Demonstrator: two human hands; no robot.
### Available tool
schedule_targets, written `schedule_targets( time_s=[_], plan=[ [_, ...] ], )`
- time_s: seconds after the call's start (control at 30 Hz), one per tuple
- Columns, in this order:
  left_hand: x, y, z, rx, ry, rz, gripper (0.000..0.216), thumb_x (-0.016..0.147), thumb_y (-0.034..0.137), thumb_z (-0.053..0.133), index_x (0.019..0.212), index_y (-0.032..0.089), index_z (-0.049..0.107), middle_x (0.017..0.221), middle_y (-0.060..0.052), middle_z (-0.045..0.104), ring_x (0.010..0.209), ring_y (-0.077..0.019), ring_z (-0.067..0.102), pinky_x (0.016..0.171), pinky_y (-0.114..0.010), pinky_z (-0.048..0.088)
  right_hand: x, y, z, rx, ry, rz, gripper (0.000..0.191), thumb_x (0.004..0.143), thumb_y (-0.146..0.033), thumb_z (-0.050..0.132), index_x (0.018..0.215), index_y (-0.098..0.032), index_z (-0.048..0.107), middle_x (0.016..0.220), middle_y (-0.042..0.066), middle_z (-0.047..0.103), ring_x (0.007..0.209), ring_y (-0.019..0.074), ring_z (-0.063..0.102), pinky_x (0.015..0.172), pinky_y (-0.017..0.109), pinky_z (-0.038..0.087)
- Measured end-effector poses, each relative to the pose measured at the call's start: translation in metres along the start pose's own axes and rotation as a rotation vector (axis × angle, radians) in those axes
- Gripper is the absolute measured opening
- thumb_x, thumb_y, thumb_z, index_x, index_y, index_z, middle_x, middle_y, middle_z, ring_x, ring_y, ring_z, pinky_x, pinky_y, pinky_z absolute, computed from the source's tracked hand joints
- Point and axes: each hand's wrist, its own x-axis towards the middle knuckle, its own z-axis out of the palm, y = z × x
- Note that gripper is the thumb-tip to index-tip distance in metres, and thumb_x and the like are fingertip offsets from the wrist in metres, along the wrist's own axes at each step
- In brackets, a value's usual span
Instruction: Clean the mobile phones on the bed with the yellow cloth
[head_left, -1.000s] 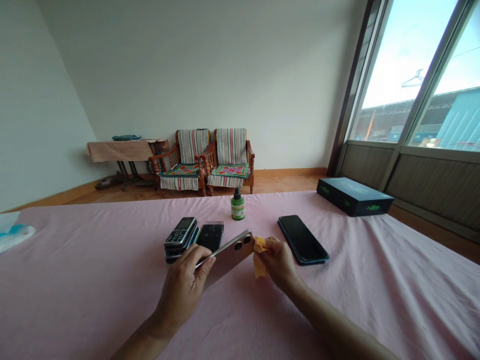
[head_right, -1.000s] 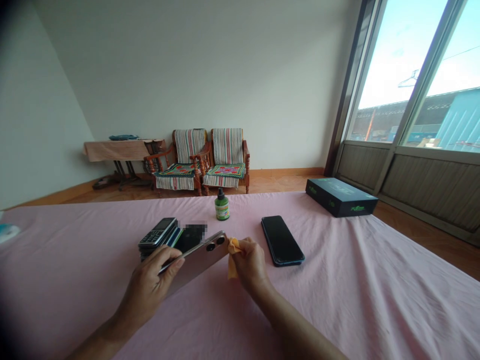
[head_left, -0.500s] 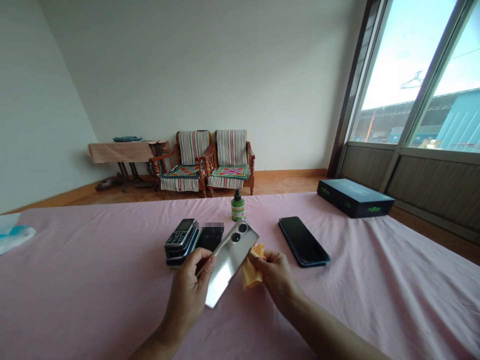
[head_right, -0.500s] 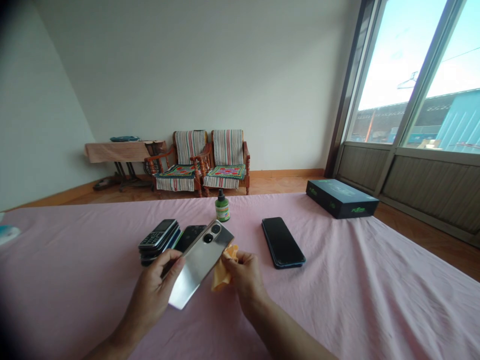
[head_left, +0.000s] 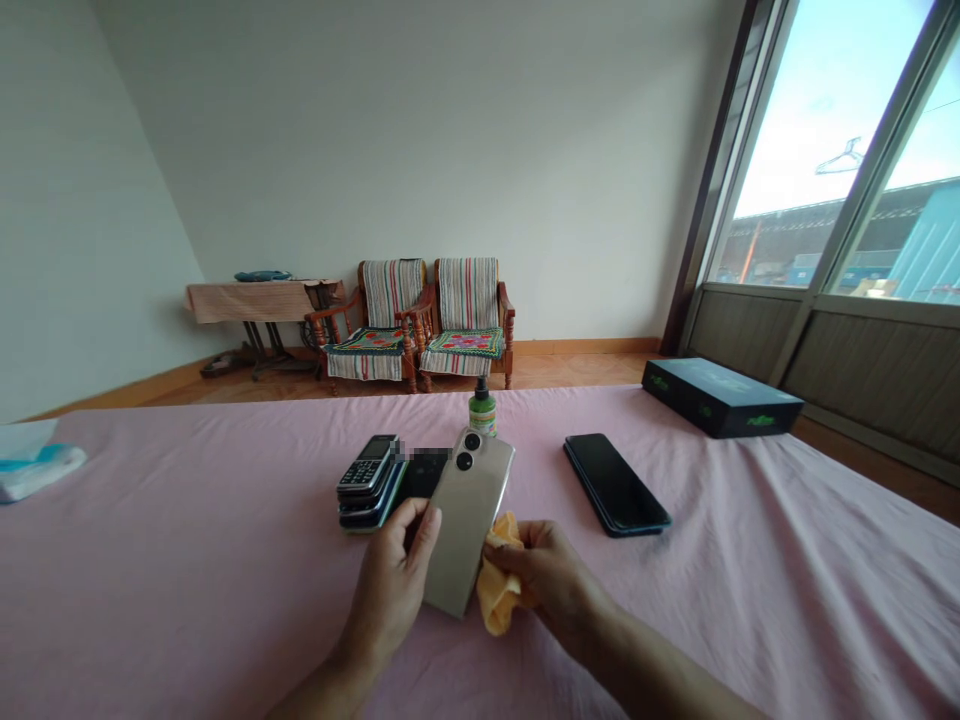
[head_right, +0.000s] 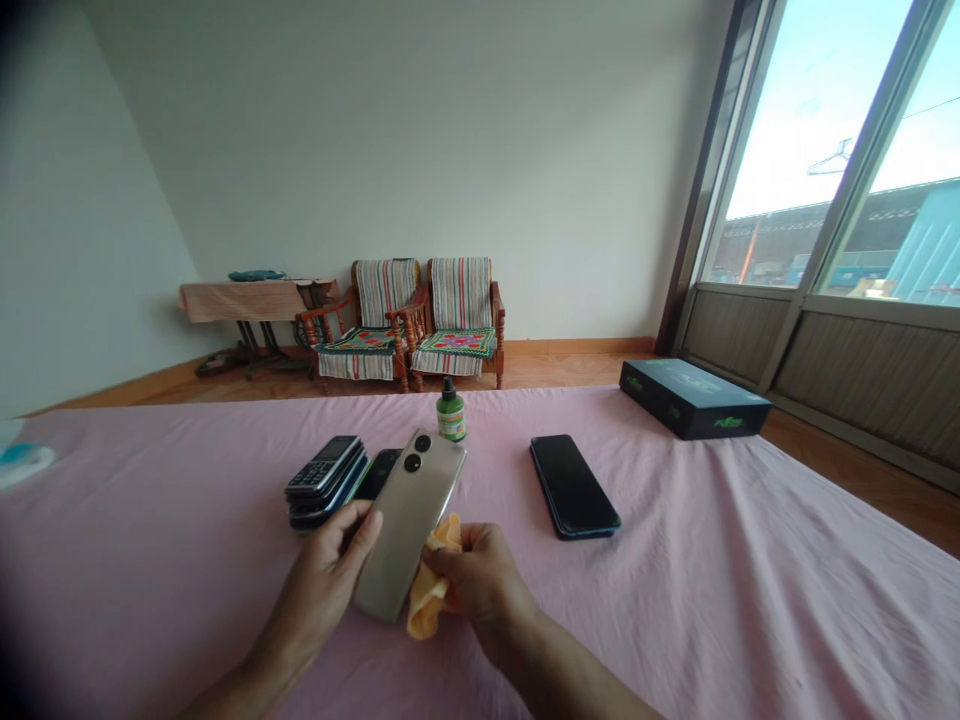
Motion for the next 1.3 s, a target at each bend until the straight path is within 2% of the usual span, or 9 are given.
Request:
schedule_targets(
  time_s=[0.13, 0.27, 0.37, 0.53, 0.67, 0.8, 0.9, 1.13, 1.3],
  plan=[
    [-0.003, -0.009, 0.008, 0.04, -0.041, 0.096, 0.049, 0.088, 0.038, 0.049, 0.13, 0.015, 0.049, 0.124, -0.012, 0.058, 0.12, -0.0263, 0.052, 0.103, -0.041, 0.039, 0.005, -0.009, -0.015, 0.005, -0.01, -0.04, 0.04, 0.049, -0.041, 0.083, 0.063, -0.008, 0.065, 0.059, 0.005, 0.062, 0.05, 0.0105, 0.054, 0.05, 0.023, 0.038],
    [-0.013, -0.004, 0.012, 0.151, -0.057, 0.211, 0.049, 0.089, 0.027, 0.047, 0.138, 0.021, 0.043, 0.14, -0.012, 0.044, 0.13, -0.0245, 0.042, 0.108, -0.043, 0.034, 0.009, -0.011, -0.026, -0.032, 0.017, -0.024, 0.039, 0.049, -0.039, 0.083, 0.063, -0.008, 0.065, 0.058, 0.004, 0.062, 0.048, 0.0105, 0.053, 0.049, 0.023, 0.036],
    [-0.02, 0.007, 0.01, 0.232, -0.137, 0.236, 0.061, 0.08, 0.026, 0.065, 0.137, 0.022, 0.045, 0.152, -0.012, 0.026, 0.137, -0.0294, 0.031, 0.107, -0.045, 0.034, 0.009, -0.012, -0.027, -0.019, 0.02, -0.034, 0.04, 0.047, -0.04, 0.083, 0.061, -0.009, 0.063, 0.057, 0.004, 0.061, 0.047, 0.0099, 0.053, 0.048, 0.023, 0.036],
    [-0.018, 0.01, 0.005, 0.37, -0.338, 0.301, 0.078, 0.071, 0.022, 0.077, 0.139, 0.024, 0.04, 0.15, -0.013, 0.03, 0.135, -0.0306, 0.033, 0.107, -0.049, 0.033, 0.008, -0.016, -0.029, -0.022, 0.026, -0.035, 0.043, 0.044, -0.044, 0.082, 0.057, -0.009, 0.061, 0.054, 0.003, 0.059, 0.046, 0.0097, 0.052, 0.048, 0.023, 0.036],
    [-0.013, 0.005, 0.005, 0.493, -0.338, 0.489, 0.063, 0.082, 0.014, 0.065, 0.139, 0.028, 0.04, 0.144, -0.011, 0.041, 0.126, -0.0251, 0.048, 0.1, -0.04, 0.045, 0.01, -0.015, -0.031, -0.062, 0.028, -0.048, 0.043, 0.045, -0.046, 0.081, 0.057, -0.01, 0.06, 0.055, 0.003, 0.058, 0.047, 0.0097, 0.051, 0.048, 0.023, 0.036],
    [-0.013, 0.005, 0.006, 0.724, -0.293, 0.607, 0.063, 0.08, 0.028, 0.071, 0.137, 0.028, 0.043, 0.136, -0.011, 0.052, 0.116, -0.0292, 0.058, 0.085, -0.043, 0.056, 0.011, -0.011, -0.032, -0.142, 0.045, -0.069, 0.044, 0.049, -0.05, 0.077, 0.059, -0.011, 0.06, 0.055, 0.003, 0.058, 0.047, 0.0103, 0.049, 0.047, 0.023, 0.035],
    [-0.013, 0.002, 0.008, 0.781, -0.244, 0.669, 0.06, 0.081, 0.036, 0.068, 0.136, 0.027, 0.044, 0.135, -0.01, 0.054, 0.121, -0.0313, 0.053, 0.088, -0.047, 0.054, 0.012, -0.01, -0.032, -0.238, 0.086, -0.115, 0.041, 0.054, -0.05, 0.074, 0.058, -0.012, 0.059, 0.052, 0.001, 0.053, 0.043, 0.0095, 0.045, 0.043, 0.022, 0.031],
    [-0.013, 0.003, 0.003, 0.602, -0.179, 0.752, 0.042, 0.097, 0.037, 0.043, 0.134, 0.019, 0.046, 0.13, -0.011, 0.058, 0.121, -0.0222, 0.054, 0.097, -0.038, 0.05, 0.024, -0.015, -0.046, -0.582, 0.34, -0.553, 0.031, 0.072, -0.042, 0.062, 0.058, -0.015, 0.06, 0.058, -0.002, 0.045, 0.057, 0.0114, 0.041, 0.051, 0.022, 0.03],
    [-0.018, 0.013, 0.0, 0.547, -0.146, 0.834, 0.039, 0.097, 0.035, 0.043, 0.131, 0.015, 0.049, 0.123, -0.012, 0.063, 0.115, -0.0209, 0.059, 0.095, -0.032, 0.051, 0.029, -0.02, -0.055, -0.707, 0.4, -0.66, 0.027, 0.075, -0.037, 0.056, 0.06, -0.015, 0.061, 0.062, -0.001, 0.046, 0.06, 0.0127, 0.043, 0.054, 0.023, 0.031]
  ],
)
